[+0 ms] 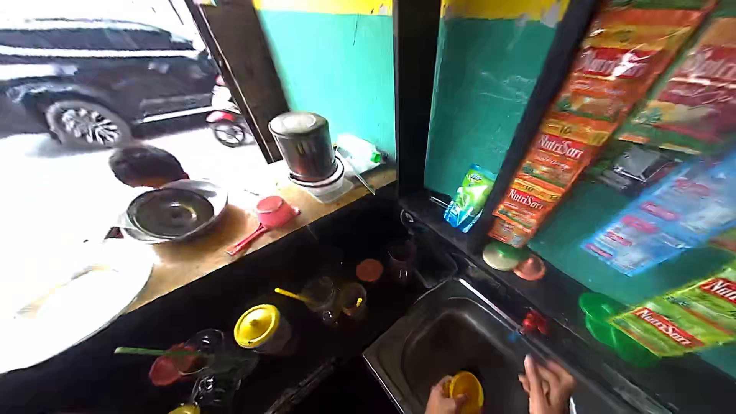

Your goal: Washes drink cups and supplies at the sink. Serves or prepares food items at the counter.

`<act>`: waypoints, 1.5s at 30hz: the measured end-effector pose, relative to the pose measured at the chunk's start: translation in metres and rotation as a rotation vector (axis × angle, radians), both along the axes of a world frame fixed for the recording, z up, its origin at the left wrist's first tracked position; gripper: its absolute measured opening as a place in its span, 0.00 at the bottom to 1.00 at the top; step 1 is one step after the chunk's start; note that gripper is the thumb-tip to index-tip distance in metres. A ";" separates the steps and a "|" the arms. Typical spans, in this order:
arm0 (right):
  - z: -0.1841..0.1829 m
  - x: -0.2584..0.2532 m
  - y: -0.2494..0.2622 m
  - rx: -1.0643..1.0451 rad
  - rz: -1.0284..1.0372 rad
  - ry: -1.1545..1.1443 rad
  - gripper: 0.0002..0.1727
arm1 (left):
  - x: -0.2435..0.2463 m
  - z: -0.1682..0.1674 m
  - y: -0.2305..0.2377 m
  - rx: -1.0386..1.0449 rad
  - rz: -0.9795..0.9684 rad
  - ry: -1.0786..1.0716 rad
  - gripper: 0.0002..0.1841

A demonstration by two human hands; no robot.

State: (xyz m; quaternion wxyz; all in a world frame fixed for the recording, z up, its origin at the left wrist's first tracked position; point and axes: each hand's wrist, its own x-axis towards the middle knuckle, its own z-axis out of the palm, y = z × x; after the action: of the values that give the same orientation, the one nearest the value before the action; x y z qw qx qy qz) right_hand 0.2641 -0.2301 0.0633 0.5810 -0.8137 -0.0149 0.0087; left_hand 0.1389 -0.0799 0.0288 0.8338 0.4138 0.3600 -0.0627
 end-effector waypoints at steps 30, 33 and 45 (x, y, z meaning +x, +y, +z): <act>0.037 0.091 0.056 -0.094 -0.172 0.173 0.11 | 0.129 -0.063 0.074 -0.036 0.010 0.242 0.25; 0.037 0.092 0.052 -0.156 -0.118 0.124 0.11 | 0.144 -0.070 0.065 -0.032 -0.031 0.241 0.26; -0.140 -0.012 0.020 -0.523 0.358 0.359 0.21 | 0.159 -0.064 0.069 0.345 -0.052 0.167 0.23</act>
State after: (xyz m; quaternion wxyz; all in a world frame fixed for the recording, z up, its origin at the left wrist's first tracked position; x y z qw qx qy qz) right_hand 0.2519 -0.2103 -0.0771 0.3359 -0.9047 -0.0521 0.2567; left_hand 0.2974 -0.0109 -0.0352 0.7157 0.5533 0.4224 -0.0557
